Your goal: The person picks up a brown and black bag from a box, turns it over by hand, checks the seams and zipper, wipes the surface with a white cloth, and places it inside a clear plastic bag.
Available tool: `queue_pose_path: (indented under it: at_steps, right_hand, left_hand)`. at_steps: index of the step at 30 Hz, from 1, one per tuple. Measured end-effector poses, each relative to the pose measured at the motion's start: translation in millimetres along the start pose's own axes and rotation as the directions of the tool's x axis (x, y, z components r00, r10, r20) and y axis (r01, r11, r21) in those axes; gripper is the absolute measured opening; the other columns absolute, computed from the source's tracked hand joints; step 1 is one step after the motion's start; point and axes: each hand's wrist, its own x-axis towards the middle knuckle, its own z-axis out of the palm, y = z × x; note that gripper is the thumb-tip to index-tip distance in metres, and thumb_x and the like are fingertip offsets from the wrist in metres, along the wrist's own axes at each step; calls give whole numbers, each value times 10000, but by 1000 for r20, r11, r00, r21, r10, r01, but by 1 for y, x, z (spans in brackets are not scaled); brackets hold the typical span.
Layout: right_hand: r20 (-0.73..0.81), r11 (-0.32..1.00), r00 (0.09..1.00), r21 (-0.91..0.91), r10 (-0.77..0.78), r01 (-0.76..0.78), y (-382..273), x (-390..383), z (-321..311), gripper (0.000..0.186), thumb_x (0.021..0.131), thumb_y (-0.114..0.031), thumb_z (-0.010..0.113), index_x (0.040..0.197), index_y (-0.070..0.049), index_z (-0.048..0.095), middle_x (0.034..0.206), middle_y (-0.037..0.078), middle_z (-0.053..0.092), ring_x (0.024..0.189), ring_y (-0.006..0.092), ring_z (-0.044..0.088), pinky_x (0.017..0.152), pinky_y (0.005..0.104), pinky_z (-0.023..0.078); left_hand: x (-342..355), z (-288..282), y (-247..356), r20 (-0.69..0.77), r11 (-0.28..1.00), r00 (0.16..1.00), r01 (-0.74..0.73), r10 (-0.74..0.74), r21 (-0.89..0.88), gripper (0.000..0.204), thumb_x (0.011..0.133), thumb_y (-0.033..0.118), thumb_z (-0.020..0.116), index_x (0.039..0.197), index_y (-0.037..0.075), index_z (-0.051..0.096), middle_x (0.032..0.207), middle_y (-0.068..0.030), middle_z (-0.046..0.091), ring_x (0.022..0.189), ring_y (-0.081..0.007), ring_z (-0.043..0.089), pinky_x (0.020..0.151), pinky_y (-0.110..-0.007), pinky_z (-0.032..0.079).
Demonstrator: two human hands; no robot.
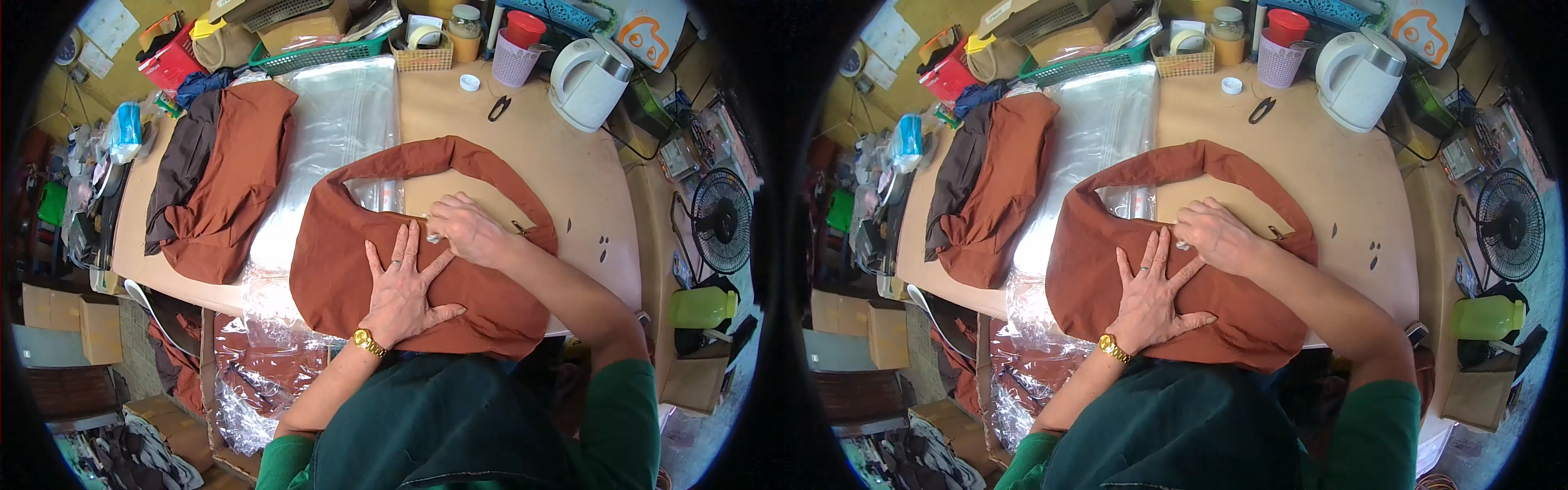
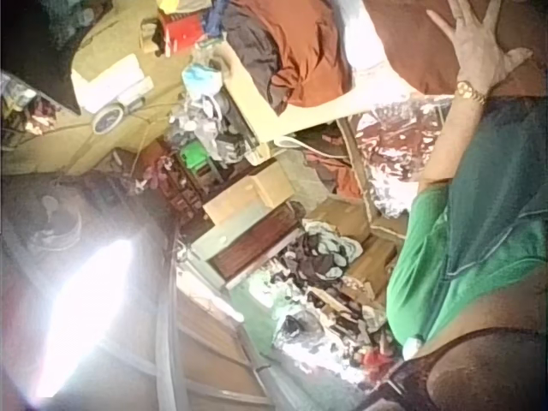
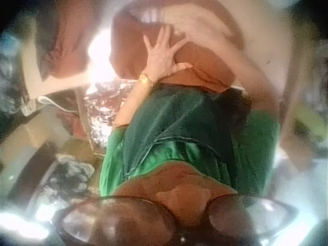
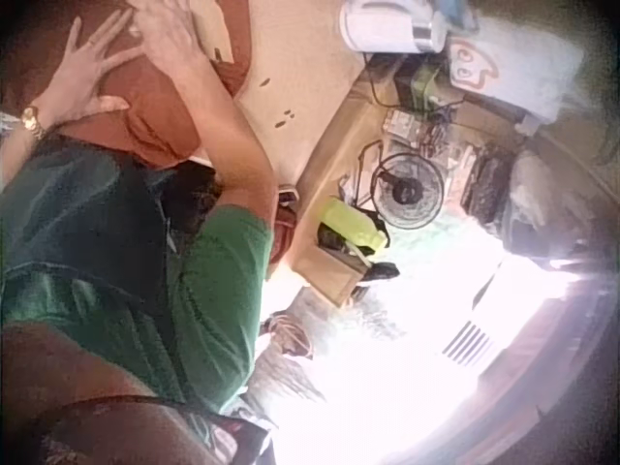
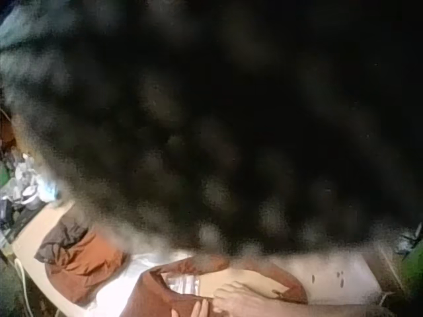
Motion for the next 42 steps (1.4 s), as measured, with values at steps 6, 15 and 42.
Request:
queue_pose_path:
  at_steps: [6, 15, 42]
  right_hand:
    - [22, 998, 999, 59, 24, -25, 4, 2, -2, 141, 679, 28, 639, 787, -59, 615, 850, 77, 563, 900, 278, 566, 806, 386, 428]
    - [159, 991, 981, -93, 112, -98, 3, -13, -27, 85, 716, -9, 644, 784, -56, 631, 862, 90, 570, 928, 275, 569, 830, 394, 431]
    - [322, 973, 945, -230, 47, 30, -2, -7, -44, 70, 738, -48, 672, 797, -73, 642, 870, 62, 574, 924, 257, 567, 833, 375, 427]
  left_hand:
    - [-2, 2, 0, -17, 1000, 1000, -6, 5, -5, 911, 729, 804, 564, 1446, 245, 501, 1567, -294, 214, 1472, -424, 195, 1084, -740, 38]
    - [-3, 1, -1, -43, 1000, 999, -3, 3, -10, 923, 721, 800, 577, 1467, 268, 467, 1565, -292, 222, 1474, -420, 193, 1088, -737, 40]
    - [-3, 2, -2, -49, 1000, 999, 2, -3, -24, 885, 732, 785, 572, 1449, 273, 494, 1581, -267, 204, 1486, -385, 172, 1099, -728, 30]
